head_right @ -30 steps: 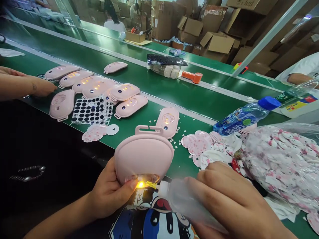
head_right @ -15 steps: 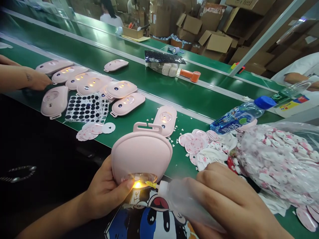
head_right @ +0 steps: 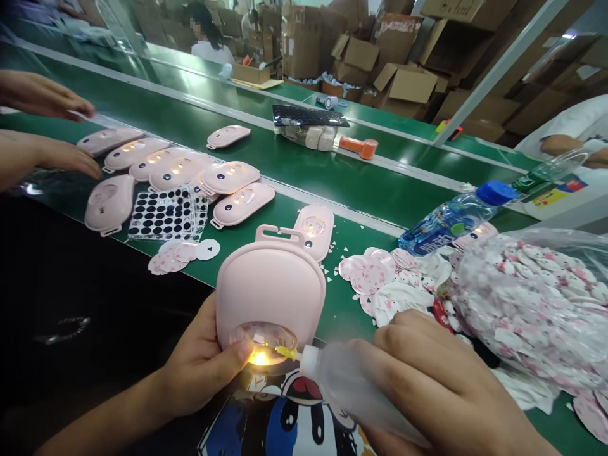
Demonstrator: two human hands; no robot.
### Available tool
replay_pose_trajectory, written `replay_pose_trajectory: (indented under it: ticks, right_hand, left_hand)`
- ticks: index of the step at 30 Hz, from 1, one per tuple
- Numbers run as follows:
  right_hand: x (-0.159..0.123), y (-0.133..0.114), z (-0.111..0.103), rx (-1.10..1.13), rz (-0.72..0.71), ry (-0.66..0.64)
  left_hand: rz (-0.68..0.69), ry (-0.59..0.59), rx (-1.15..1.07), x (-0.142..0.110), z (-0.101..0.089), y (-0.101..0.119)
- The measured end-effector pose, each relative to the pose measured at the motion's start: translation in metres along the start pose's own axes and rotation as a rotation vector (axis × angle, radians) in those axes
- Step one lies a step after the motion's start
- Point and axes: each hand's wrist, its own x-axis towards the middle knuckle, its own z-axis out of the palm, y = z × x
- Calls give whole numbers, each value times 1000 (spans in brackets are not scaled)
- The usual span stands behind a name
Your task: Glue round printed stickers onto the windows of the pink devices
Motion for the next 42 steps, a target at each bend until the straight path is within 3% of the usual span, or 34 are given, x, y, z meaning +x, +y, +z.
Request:
replay_pose_trajectory:
  ticks: [3,6,9,12,14,16,18,20,24,28,32,37,42]
  right_hand:
    - [-2,2,3,-2,-31,-11]
    - [-2,1,4,20,-36,21]
    - [0,2,3,93,27,28]
    - [1,14,11,262,112,117]
    - [1,29,25,440,252,233]
    - [1,49,41,737,492,310]
    - [4,69,55,1037,683,313]
    - [13,88,64,1154,760,293]
    - [49,126,76,1038,791,278]
    - [84,168,101,776,851,263]
    - [89,193,122,497,891,156]
    - [56,184,101,194,852,130]
    - [14,156,82,-5,824,11]
  left_hand:
    - [10,-27,-12,0,4,3]
    - [-31,45,-70,-1,11,3]
    - [-71,123,-98,2,12,-3]
    - [-73,149,-76,10,4,-14]
    - [-98,228,-87,17,-4,-20]
    - [-140,318,-116,23,-11,-23]
    - [-163,394,-141,26,-16,-22]
    - [-163,457,-156,26,-18,-20]
    - [-175,517,-178,24,-18,-16]
    - [-181,506,-171,20,-16,-15]
    - [-218,526,-132,15,-20,-15]
    - [-256,570,-96,15,-29,-16]
    - [-294,502,-136,25,-19,-20]
